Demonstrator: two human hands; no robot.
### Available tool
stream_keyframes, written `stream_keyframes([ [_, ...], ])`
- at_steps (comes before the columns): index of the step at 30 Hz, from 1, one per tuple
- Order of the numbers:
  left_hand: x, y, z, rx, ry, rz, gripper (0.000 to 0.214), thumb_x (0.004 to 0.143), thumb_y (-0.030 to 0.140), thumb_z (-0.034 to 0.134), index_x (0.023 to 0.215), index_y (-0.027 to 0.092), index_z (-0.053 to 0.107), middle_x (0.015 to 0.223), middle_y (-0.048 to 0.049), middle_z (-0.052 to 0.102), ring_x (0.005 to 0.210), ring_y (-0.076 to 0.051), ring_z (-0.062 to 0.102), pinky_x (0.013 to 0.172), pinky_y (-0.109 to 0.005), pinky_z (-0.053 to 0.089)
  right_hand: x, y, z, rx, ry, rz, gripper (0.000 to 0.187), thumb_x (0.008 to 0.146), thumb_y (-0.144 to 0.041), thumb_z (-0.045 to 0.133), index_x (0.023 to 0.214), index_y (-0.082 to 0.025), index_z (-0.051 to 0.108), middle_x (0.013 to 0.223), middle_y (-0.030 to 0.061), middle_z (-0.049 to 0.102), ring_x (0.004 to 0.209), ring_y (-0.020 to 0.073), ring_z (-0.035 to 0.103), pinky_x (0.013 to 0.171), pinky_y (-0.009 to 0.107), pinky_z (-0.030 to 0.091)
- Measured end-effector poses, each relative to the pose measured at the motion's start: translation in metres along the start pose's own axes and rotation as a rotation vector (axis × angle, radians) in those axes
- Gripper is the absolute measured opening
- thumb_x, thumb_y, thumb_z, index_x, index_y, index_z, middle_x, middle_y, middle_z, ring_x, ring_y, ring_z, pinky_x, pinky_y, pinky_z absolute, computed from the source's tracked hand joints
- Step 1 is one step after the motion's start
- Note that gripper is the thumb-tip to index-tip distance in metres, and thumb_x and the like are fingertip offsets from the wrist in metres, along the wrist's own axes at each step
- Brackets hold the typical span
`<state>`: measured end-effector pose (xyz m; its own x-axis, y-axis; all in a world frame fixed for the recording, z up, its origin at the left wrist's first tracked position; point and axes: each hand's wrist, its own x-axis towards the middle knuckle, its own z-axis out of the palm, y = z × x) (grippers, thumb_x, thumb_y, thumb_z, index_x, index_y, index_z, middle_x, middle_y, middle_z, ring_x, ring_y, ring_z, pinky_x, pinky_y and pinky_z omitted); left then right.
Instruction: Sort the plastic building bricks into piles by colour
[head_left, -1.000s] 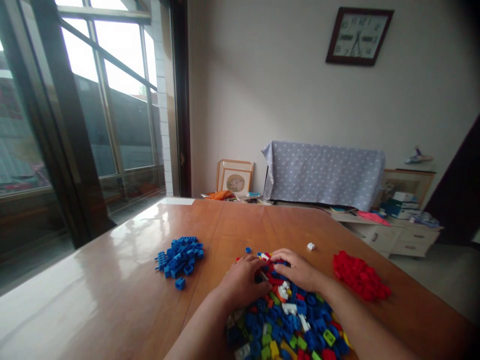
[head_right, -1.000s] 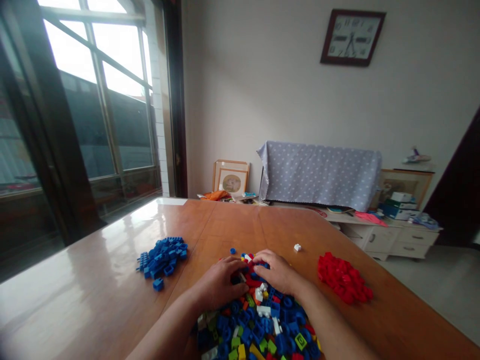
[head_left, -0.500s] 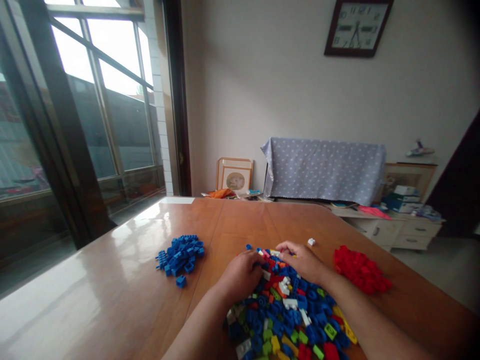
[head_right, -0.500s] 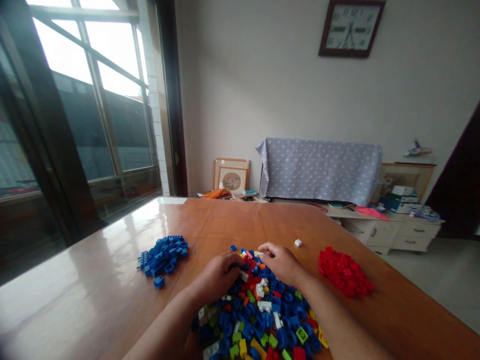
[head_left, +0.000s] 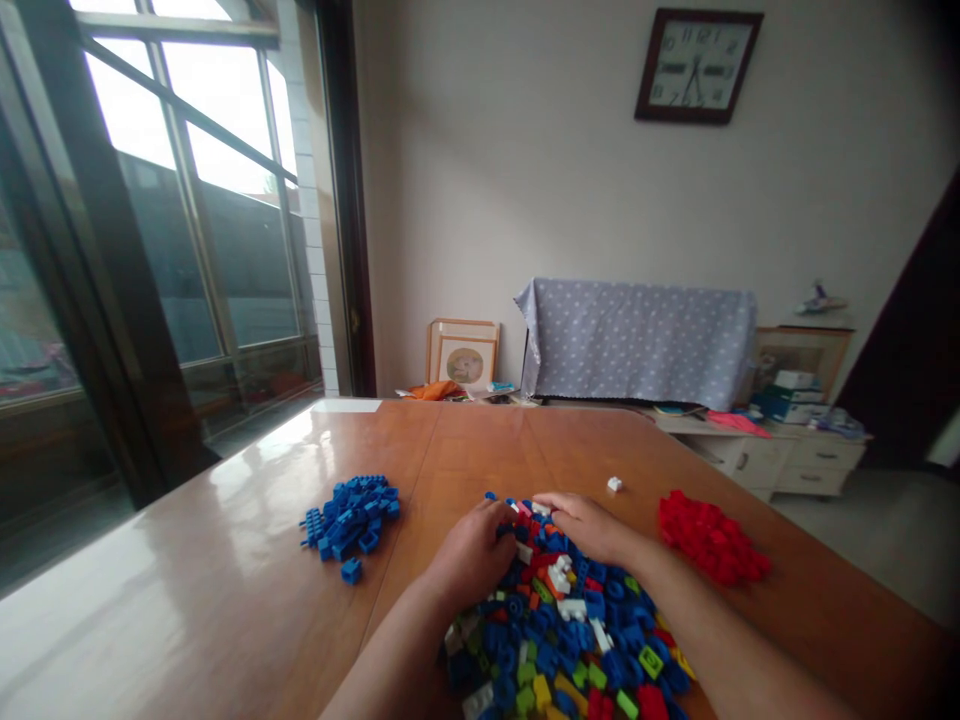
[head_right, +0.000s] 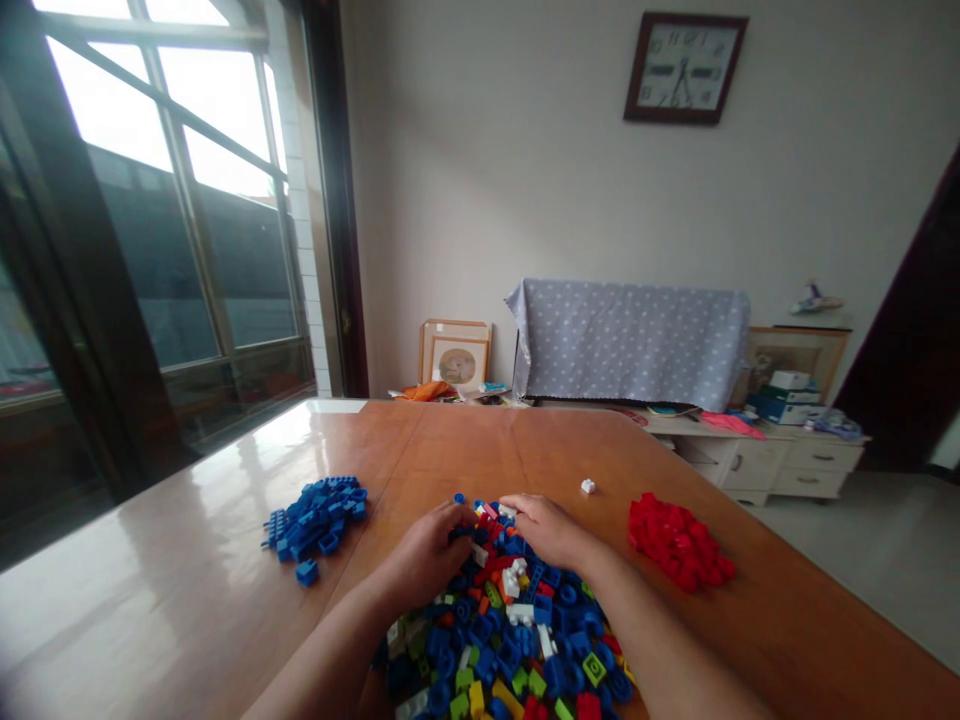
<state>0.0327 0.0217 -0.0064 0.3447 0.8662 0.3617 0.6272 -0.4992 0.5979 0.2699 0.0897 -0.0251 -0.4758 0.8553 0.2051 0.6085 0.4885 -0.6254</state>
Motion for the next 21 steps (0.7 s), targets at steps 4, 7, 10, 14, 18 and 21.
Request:
stream_keyframes([
  [4, 0.000, 0.000, 0.000, 0.013, -0.020, -0.014, 0.024, 0.083, 0.019, 0.051, 0.103, 0.023, 0.064, 0.102, -0.0045, 0.064, 0.093, -0.019, 0.059, 0.081, -0.025, 0.045, 0.000, -0.006, -0.003, -0.064, 0.073, 0.022, 0.049, 0.076, -0.016, 0.051, 0.120, -0.021, 0.070, 0.118, 0.0064, 0.072, 0.110, 0.0236, 0.063, 0.101, 0.036, 0.045],
  [7, 0.000, 0.000, 0.001, 0.016, -0.019, -0.003, 0.022, 0.084, 0.021, 0.050, 0.101, 0.023, 0.064, 0.100, -0.0042, 0.064, 0.092, -0.018, 0.060, 0.081, -0.025, 0.045, 0.001, -0.004, -0.004, -0.115, 0.065, 0.020, 0.047, 0.075, -0.017, 0.053, 0.117, -0.022, 0.073, 0.117, 0.0065, 0.072, 0.110, 0.0239, 0.063, 0.101, 0.036, 0.044],
  [10, 0.001, 0.001, 0.001, 0.016, -0.009, 0.001, 0.022, 0.084, 0.021, 0.051, 0.101, 0.022, 0.065, 0.100, -0.0045, 0.064, 0.092, -0.018, 0.060, 0.081, -0.025, 0.046, 0.002, -0.003, -0.003, -0.098, 0.000, -0.017, 0.040, 0.077, -0.017, 0.051, 0.107, -0.023, 0.077, 0.113, 0.0051, 0.074, 0.108, 0.0224, 0.064, 0.099, 0.034, 0.045],
  [14, 0.002, 0.004, -0.003, 0.008, 0.008, -0.020, 0.024, 0.084, 0.020, 0.051, 0.102, 0.022, 0.066, 0.102, -0.0051, 0.065, 0.095, -0.019, 0.061, 0.081, -0.026, 0.046, 0.001, -0.007, -0.002, -0.066, -0.028, -0.052, 0.036, 0.080, -0.021, 0.052, 0.105, -0.023, 0.078, 0.112, 0.0043, 0.075, 0.106, 0.0224, 0.067, 0.099, 0.034, 0.046],
  [18, 0.002, 0.001, -0.004, -0.009, 0.056, -0.030, 0.024, 0.085, 0.021, 0.052, 0.104, 0.022, 0.067, 0.104, -0.0045, 0.067, 0.098, -0.019, 0.062, 0.083, -0.026, 0.047, -0.002, -0.010, -0.004, -0.002, 0.017, -0.058, 0.034, 0.081, -0.025, 0.055, 0.108, -0.022, 0.076, 0.115, 0.0059, 0.074, 0.108, 0.0240, 0.066, 0.100, 0.037, 0.046],
  [21, 0.002, -0.004, -0.002, -0.007, 0.086, -0.022, 0.024, 0.086, 0.022, 0.052, 0.105, 0.023, 0.067, 0.104, -0.0040, 0.068, 0.098, -0.019, 0.062, 0.085, -0.026, 0.047, -0.004, 0.001, -0.013, 0.061, 0.206, 0.036, 0.036, 0.081, -0.030, 0.057, 0.112, -0.020, 0.073, 0.116, 0.0066, 0.073, 0.109, 0.0231, 0.066, 0.099, 0.036, 0.047],
])
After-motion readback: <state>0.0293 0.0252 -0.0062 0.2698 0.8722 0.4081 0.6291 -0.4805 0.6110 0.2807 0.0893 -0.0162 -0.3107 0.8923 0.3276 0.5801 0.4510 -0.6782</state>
